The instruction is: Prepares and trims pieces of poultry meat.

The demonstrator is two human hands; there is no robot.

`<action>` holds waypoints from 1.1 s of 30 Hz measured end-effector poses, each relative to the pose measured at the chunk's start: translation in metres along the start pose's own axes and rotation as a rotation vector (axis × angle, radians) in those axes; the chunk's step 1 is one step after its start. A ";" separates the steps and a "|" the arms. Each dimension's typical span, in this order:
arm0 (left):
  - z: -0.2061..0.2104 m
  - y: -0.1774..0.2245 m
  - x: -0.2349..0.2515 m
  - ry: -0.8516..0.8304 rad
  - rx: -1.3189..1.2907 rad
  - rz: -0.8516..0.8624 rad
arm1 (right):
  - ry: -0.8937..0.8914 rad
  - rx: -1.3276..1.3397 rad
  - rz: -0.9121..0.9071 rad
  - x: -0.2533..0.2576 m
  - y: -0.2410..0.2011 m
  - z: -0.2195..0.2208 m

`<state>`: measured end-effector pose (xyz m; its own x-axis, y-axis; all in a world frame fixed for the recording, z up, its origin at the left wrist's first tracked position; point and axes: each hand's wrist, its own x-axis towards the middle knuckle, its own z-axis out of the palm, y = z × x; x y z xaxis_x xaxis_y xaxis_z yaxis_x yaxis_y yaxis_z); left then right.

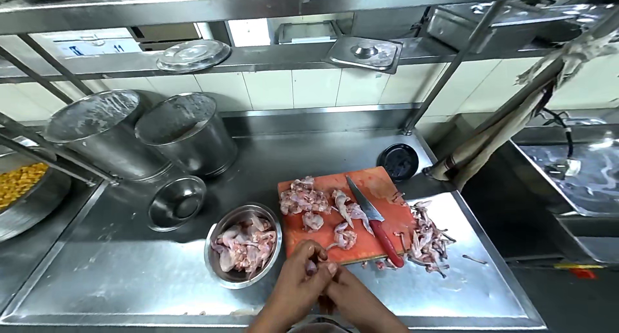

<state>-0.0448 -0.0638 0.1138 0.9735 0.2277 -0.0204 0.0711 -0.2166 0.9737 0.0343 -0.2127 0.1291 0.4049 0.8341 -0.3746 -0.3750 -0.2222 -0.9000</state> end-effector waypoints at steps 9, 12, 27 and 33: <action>0.000 -0.010 -0.007 0.173 -0.035 0.110 | -0.083 0.059 -0.131 -0.008 0.009 0.003; -0.006 -0.012 -0.014 0.306 0.119 0.284 | -0.074 0.059 -0.238 -0.007 0.012 -0.002; 0.001 0.000 -0.017 0.263 -0.223 0.241 | 0.125 -0.175 -0.418 -0.002 0.024 -0.004; -0.017 0.011 -0.019 0.181 -0.415 0.067 | 0.271 -0.132 -0.390 -0.001 0.028 -0.006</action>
<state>-0.0658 -0.0542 0.1288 0.9168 0.3963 0.0494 -0.1194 0.1539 0.9808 0.0282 -0.2231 0.1032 0.7032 0.7102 -0.0330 -0.0504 0.0034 -0.9987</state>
